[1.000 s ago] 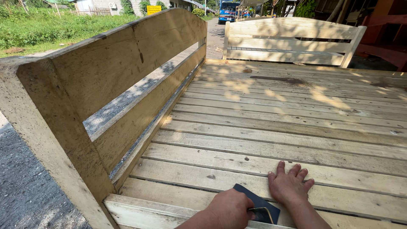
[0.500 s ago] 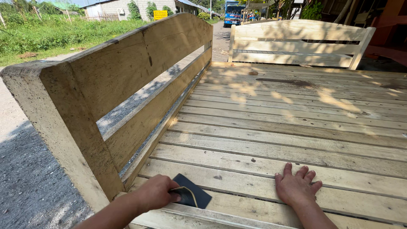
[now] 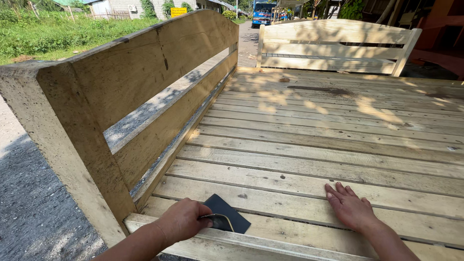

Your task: The person sands the slatted wooden surface and side rails of a large wooden bench or bed frame by hand, rubbing a sheet of sandpaper back and forth across the planks and along the edges, working progressively across different boards of the frame.

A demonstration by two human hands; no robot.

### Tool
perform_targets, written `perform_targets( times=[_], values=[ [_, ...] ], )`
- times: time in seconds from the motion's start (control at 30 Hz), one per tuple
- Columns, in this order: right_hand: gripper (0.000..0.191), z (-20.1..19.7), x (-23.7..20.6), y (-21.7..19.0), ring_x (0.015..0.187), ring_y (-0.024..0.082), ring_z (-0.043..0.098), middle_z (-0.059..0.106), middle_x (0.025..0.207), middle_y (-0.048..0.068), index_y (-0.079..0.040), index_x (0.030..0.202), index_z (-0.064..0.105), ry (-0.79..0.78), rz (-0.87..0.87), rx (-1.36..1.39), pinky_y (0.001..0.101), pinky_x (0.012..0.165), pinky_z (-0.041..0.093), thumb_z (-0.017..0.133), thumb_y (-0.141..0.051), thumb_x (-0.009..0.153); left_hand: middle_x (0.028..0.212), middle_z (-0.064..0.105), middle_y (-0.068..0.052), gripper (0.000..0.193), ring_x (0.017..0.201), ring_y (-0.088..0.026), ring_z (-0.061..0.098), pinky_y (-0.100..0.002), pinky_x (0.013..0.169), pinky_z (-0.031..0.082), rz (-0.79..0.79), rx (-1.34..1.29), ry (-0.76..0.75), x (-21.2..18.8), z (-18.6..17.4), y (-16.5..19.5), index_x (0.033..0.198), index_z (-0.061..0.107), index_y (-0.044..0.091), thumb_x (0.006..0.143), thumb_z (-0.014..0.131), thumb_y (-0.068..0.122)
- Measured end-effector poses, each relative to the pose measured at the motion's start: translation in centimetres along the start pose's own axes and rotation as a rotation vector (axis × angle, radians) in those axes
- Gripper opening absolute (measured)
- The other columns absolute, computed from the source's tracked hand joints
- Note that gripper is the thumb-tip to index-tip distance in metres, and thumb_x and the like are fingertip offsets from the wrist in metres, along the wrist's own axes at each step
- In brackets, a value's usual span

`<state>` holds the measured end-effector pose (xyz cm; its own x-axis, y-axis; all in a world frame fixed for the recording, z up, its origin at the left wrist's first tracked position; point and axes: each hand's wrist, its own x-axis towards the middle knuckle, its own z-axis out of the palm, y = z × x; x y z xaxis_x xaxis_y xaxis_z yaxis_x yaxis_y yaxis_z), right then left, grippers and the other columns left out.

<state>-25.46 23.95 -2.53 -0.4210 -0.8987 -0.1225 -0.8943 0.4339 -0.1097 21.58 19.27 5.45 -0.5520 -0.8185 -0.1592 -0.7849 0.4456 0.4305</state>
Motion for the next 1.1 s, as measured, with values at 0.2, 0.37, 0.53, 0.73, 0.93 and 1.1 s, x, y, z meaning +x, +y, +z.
perform_targets(
  times=[0.2, 0.37, 0.53, 0.73, 0.93, 1.1],
  values=[
    [0.075, -1.5, -2.5, 4.7, 0.159, 0.016, 0.025, 0.046, 0.165, -0.009, -0.036, 0.157, 0.044, -0.069, -0.03, 0.916, 0.0398, 0.13, 0.006, 0.02, -0.074, 0.097, 0.091, 0.075, -0.01, 0.019, 0.09, -0.033, 0.071, -0.045, 0.083, 0.057, 0.426, 0.008, 0.032, 3.5, 7.2, 10.6, 0.105, 0.079, 0.022, 0.091, 0.069, 0.031],
    [0.081, -2.2, -3.9, 3.5, 0.159, 0.018, 0.028, 0.051, 0.161, -0.005, -0.033, 0.153, 0.051, -0.054, -0.066, 0.969, 0.0394, 0.13, 0.008, 0.017, -0.075, 0.092, 0.094, 0.076, -0.015, 0.021, 0.093, -0.037, 0.072, -0.049, 0.085, 0.057, 0.626, 0.026, 0.02, 7.2, 14.0, 21.7, 0.105, 0.079, 0.017, 0.089, 0.066, 0.019],
    [0.088, -2.8, -4.3, 2.7, 0.158, 0.02, 0.028, 0.051, 0.162, -0.001, -0.035, 0.151, 0.055, -0.017, -0.03, 0.923, 0.0446, 0.13, 0.011, 0.015, -0.082, 0.088, 0.088, 0.073, -0.015, 0.02, 0.088, -0.038, 0.069, -0.05, 0.081, 0.055, 0.527, 0.041, 0.029, 5.0, 9.3, 14.4, 0.1, 0.076, 0.014, 0.094, 0.067, 0.031],
    [0.096, -2.6, -4.6, 2.0, 0.157, 0.023, 0.029, 0.043, 0.164, 0.0, -0.039, 0.15, 0.056, -0.036, 0.04, 0.919, 0.0524, 0.13, 0.014, 0.012, -0.086, 0.079, 0.082, 0.074, -0.01, 0.018, 0.084, -0.032, 0.073, -0.043, 0.081, 0.058, 0.288, 0.018, 0.062, 3.2, 6.8, 8.7, 0.097, 0.078, 0.016, 0.091, 0.068, 0.03],
    [0.088, -1.9, -3.8, 3.9, 0.158, 0.018, 0.028, 0.053, 0.16, 0.0, -0.026, 0.15, 0.054, -0.014, -0.104, 1.213, 0.0435, 0.13, 0.004, 0.014, -0.077, 0.091, 0.097, 0.076, -0.013, 0.025, 0.097, -0.035, 0.072, -0.048, 0.087, 0.057, 0.59, 0.068, 0.037, 7.4, 14.6, 22.6, 0.11, 0.078, 0.021, 0.088, 0.065, 0.021],
    [0.09, -1.4, -2.7, 5.4, 0.158, 0.015, 0.024, 0.051, 0.158, -0.002, -0.018, 0.156, 0.044, 0.018, -0.138, 1.543, 0.0414, 0.129, 0.004, 0.014, -0.075, 0.093, 0.141, 0.059, -0.019, 0.033, 0.133, -0.036, 0.054, -0.05, 0.105, 0.044, 0.602, -0.071, 0.117, 11.4, 18.7, 25.7, 0.116, 0.078, 0.018, 0.086, 0.07, 0.028]
  ],
)
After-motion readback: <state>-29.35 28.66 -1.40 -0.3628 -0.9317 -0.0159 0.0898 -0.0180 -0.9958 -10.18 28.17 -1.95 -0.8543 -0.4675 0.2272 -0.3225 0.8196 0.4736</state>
